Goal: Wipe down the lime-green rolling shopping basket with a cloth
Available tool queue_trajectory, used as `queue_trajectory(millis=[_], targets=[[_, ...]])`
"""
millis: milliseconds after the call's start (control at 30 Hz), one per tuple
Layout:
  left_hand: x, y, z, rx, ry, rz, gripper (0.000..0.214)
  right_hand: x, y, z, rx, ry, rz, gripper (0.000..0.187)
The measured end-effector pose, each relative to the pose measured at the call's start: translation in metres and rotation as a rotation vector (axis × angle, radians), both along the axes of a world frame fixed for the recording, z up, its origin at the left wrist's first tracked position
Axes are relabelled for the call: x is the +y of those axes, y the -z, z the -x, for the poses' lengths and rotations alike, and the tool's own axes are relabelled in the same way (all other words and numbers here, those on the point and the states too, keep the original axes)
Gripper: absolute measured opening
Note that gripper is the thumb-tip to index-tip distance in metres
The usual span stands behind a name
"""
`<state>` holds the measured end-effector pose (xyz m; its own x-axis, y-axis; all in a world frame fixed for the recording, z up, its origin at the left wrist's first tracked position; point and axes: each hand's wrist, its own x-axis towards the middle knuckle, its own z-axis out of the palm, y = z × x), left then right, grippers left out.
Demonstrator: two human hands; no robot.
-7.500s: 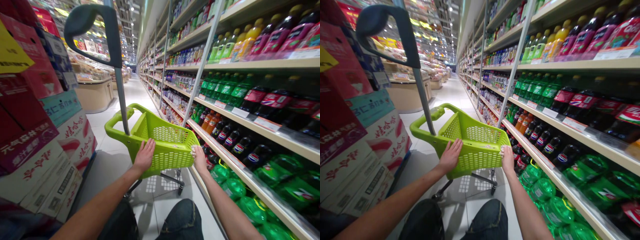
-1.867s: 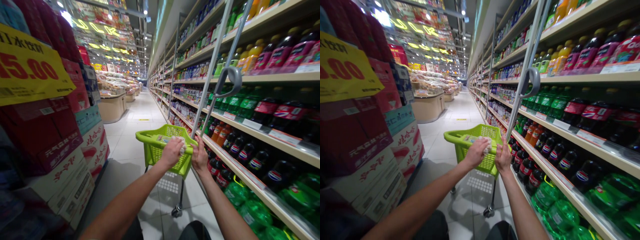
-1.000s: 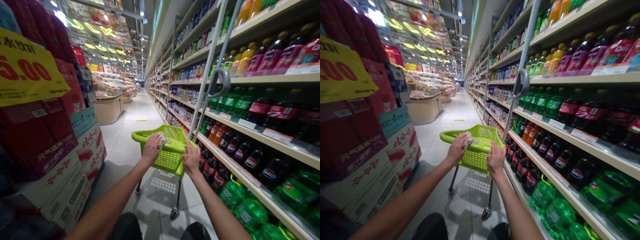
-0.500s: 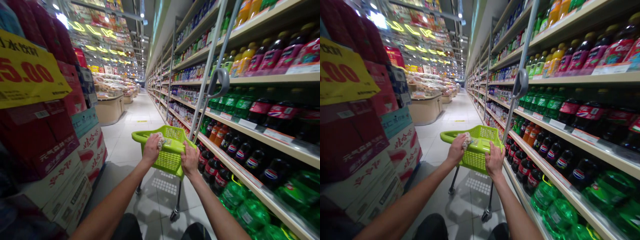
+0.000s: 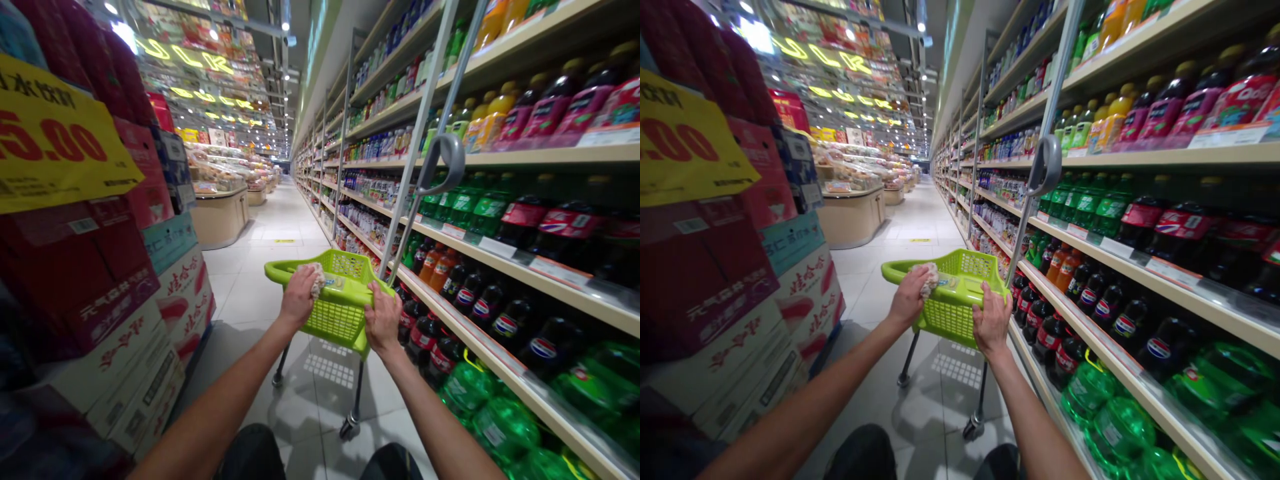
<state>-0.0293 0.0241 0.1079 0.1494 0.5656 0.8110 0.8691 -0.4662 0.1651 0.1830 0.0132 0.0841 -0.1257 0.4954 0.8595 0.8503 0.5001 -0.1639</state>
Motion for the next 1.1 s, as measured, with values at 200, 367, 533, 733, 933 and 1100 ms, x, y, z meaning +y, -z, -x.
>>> queue_trajectory(millis=[200,367,533,733,933,1100], targets=[[-0.006,-0.001,-0.027,0.135,0.147,-0.018,0.039,0.002,0.000,-0.006,-0.028,-0.018,-0.010,0.049],[0.004,-0.001,0.037,-0.037,-0.075,-0.003,0.036,0.001,0.000,-0.010,-0.029,-0.028,-0.002,0.049],[0.000,-0.004,0.002,0.024,0.043,-0.027,0.037,0.004,0.001,-0.005,0.005,0.002,-0.024,0.049],[-0.007,-0.012,-0.034,0.179,0.195,0.045,0.038,0.003,-0.001,-0.012,-0.032,-0.034,-0.043,0.050],[-0.005,-0.015,-0.025,0.037,0.044,0.070,0.040,0.003,0.000,-0.009,0.010,-0.028,-0.035,0.049],[-0.016,-0.011,-0.081,0.251,0.283,0.019,0.037,0.003,0.000,-0.010,0.017,-0.026,-0.012,0.049]])
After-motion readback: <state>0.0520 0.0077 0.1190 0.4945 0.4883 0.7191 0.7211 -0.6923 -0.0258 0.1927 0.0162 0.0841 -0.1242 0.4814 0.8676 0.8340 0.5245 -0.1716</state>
